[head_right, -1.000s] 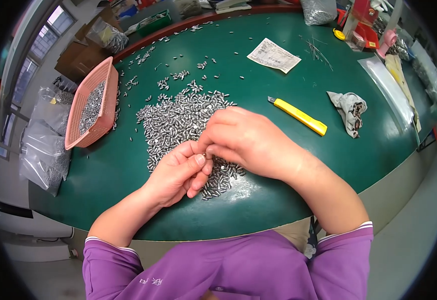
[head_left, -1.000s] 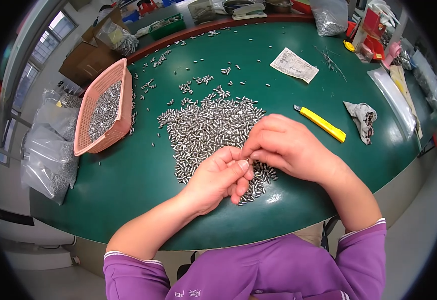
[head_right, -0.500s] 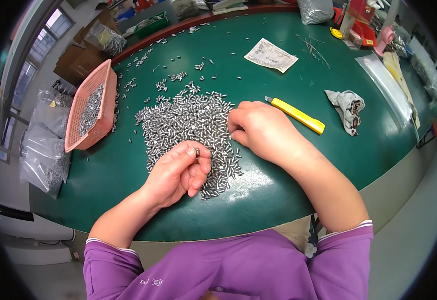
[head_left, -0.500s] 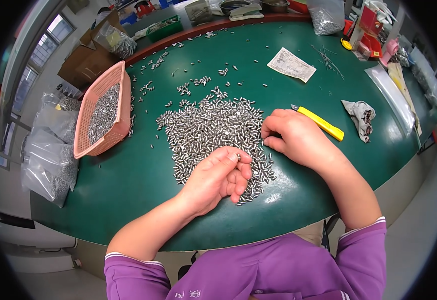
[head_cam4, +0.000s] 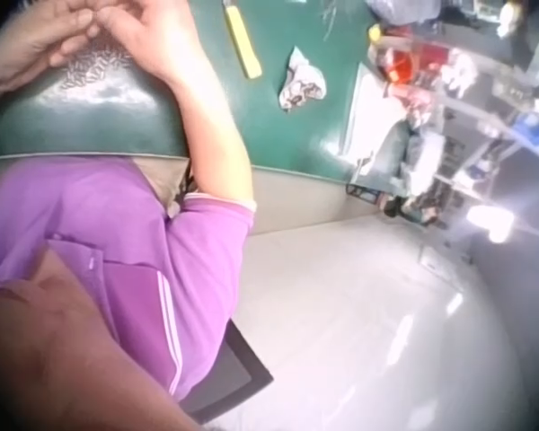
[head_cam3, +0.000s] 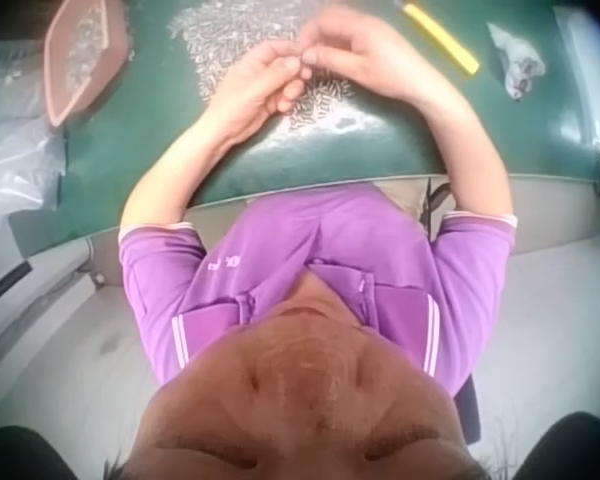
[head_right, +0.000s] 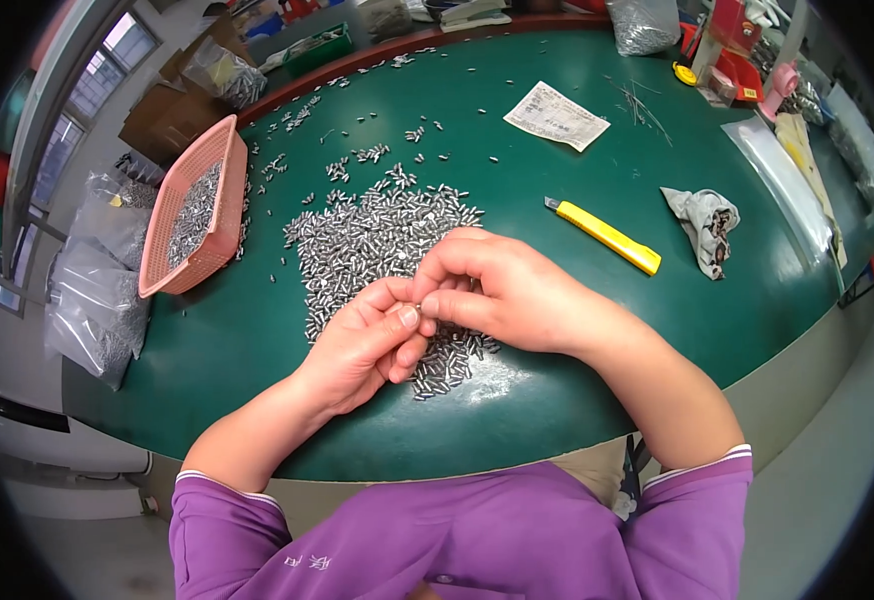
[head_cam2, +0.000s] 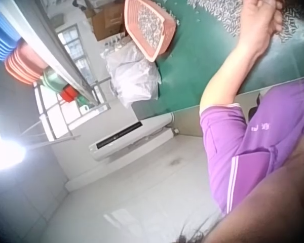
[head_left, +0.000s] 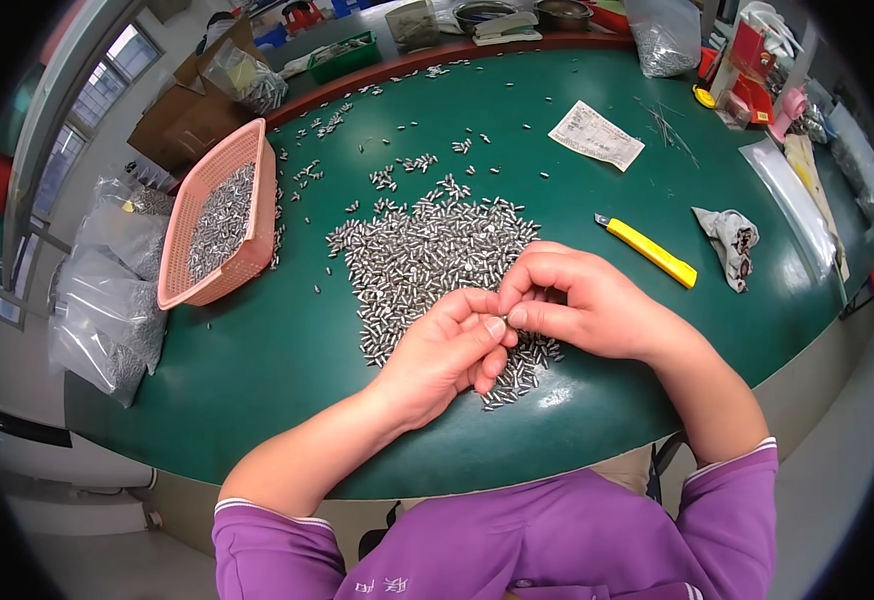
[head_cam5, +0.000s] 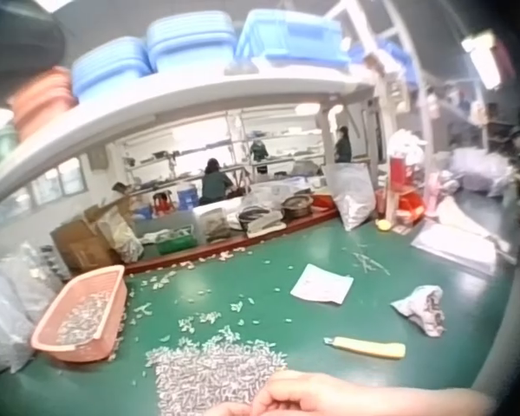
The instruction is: Sorting and inspecting small metal hardware components on an industrial workbench.
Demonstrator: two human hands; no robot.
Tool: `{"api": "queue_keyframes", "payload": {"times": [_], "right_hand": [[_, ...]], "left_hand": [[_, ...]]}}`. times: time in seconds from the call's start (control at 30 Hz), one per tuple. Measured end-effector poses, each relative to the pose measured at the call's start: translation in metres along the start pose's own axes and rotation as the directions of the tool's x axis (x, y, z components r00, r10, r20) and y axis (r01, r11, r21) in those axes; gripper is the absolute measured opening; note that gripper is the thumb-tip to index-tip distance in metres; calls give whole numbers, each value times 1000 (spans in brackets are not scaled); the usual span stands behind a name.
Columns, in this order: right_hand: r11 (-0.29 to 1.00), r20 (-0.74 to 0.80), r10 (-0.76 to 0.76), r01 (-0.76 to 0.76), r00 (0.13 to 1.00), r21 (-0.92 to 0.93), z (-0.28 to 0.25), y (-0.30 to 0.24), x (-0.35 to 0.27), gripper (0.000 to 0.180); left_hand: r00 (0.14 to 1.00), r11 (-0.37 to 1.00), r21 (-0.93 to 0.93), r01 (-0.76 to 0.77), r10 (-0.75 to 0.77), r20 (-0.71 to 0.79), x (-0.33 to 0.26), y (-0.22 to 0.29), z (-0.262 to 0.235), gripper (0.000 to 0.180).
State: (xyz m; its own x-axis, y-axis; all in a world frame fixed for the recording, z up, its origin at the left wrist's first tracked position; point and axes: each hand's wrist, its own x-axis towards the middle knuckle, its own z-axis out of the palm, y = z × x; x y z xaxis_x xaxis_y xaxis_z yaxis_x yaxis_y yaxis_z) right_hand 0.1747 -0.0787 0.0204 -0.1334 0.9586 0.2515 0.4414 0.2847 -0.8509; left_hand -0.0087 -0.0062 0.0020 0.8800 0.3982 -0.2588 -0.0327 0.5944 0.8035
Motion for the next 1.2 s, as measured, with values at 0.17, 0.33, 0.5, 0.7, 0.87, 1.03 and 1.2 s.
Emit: {"api": "queue_keyframes", "payload": {"times": [0.17,0.33,0.5,0.7,0.87,1.03,1.2], "right_hand": [[989,-12,91,-89,996,118,2,-4,1,9],[971,-202,45,-90,978,-222,-9,6,2,11],[866,-238,93,-196,967,-461,-19,18,-1,14],[830,-206,110,-204,972,-519,-13,22,-3,10],[823,-220,30,-149,975,-548,-12,24,-1,8],[941,-103,-187,148,977,-303,-10,4,4,8],[990,-34,-136,135,990,-31,2,0,3,9]], "left_hand": [[1000,1000,-5,-9,9,-15,1,0,-2,17],[999,998,-49,-32,34,26,0,0,-2,15],[1000,999,-29,-25,25,-14,0,2,0,21],[1000,996,-86,-19,20,14,0,2,-2,27],[1000,997,-81,-18,20,17,0,1,-2,22],[998,998,-59,4,-1,55,0,0,-4,16],[1000,1000,2,-3,3,15,0,1,0,15]]}}
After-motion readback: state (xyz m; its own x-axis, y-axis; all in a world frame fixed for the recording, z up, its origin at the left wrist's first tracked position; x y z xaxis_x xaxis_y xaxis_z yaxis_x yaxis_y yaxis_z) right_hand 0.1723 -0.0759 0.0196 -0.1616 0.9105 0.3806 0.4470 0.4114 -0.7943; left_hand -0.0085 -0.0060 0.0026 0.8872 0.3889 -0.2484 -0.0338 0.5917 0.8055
